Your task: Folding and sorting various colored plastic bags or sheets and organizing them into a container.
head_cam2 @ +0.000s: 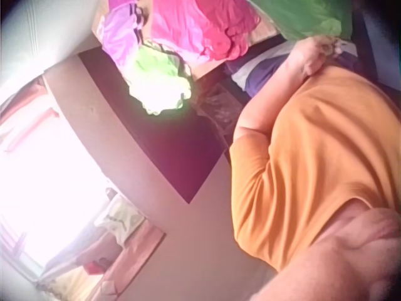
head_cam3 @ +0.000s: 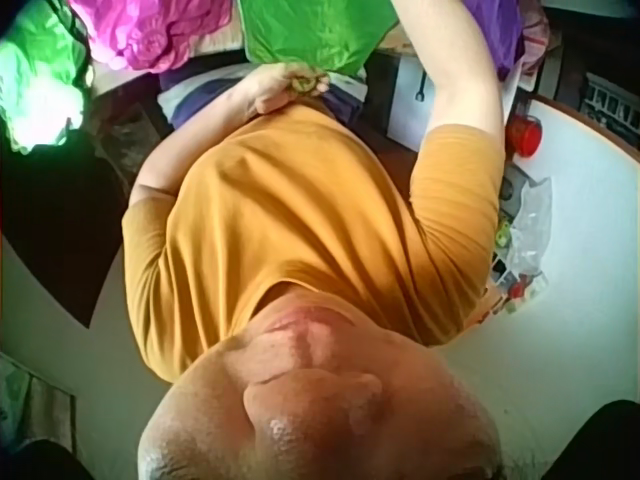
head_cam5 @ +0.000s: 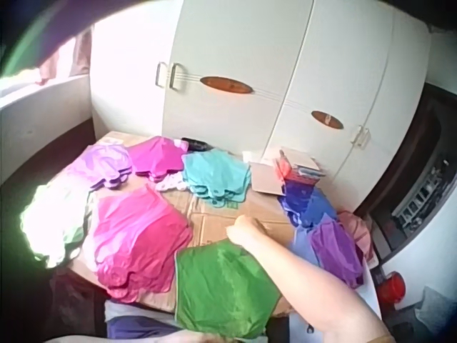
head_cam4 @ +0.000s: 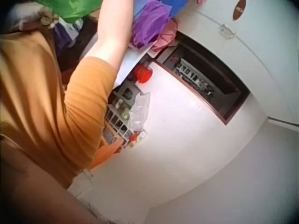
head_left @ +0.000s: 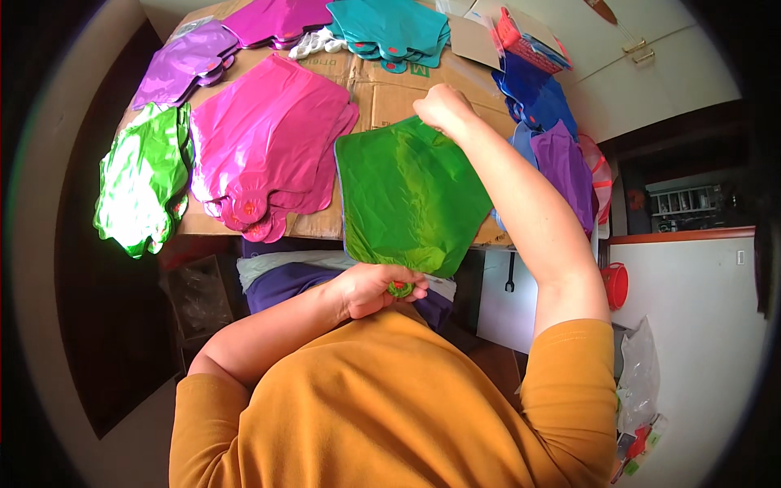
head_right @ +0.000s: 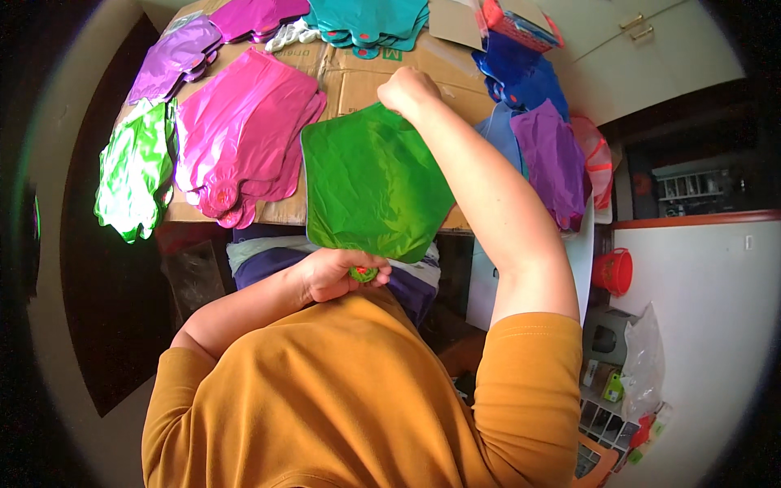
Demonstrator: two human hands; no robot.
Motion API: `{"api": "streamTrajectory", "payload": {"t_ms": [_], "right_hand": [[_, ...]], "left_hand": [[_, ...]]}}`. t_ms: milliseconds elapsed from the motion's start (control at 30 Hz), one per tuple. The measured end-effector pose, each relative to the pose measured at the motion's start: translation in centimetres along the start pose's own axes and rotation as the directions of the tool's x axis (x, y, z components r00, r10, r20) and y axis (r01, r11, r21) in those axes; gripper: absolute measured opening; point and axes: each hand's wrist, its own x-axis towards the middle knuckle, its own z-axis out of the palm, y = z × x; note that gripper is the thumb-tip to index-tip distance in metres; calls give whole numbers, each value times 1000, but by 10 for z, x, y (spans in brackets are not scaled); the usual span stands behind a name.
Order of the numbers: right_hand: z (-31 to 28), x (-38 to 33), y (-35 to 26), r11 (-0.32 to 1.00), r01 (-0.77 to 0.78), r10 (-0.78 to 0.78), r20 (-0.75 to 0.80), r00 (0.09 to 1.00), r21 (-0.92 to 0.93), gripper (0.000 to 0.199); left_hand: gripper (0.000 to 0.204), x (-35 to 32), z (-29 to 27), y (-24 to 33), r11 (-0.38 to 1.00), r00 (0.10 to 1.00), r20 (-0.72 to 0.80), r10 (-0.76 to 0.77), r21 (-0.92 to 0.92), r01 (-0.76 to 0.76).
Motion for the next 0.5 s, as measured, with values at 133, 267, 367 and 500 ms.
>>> {"api": "streamTrajectory", "payload": {"t_ms": [133, 267, 367, 500], "right_hand": [[2, 4, 11, 988, 143, -142, -15, 990, 62, 22], [15, 15, 24, 842, 152, -161, -27, 987, 517, 45], [-13, 1, 27, 721, -92, -196, 329, 924, 687, 29], [-10, 1, 34, 873, 91, -224, 228, 948, 479, 20]], "left_hand": [[14, -2, 4, 6, 998, 1000, -1, -22, -50, 22], [16, 5, -2, 3, 999, 1000, 13, -17, -48, 18], [17, 8, -11, 2, 999, 999, 45, 0, -44, 2], [18, -3, 0, 14, 993, 997, 79, 10, -118, -1]]}}
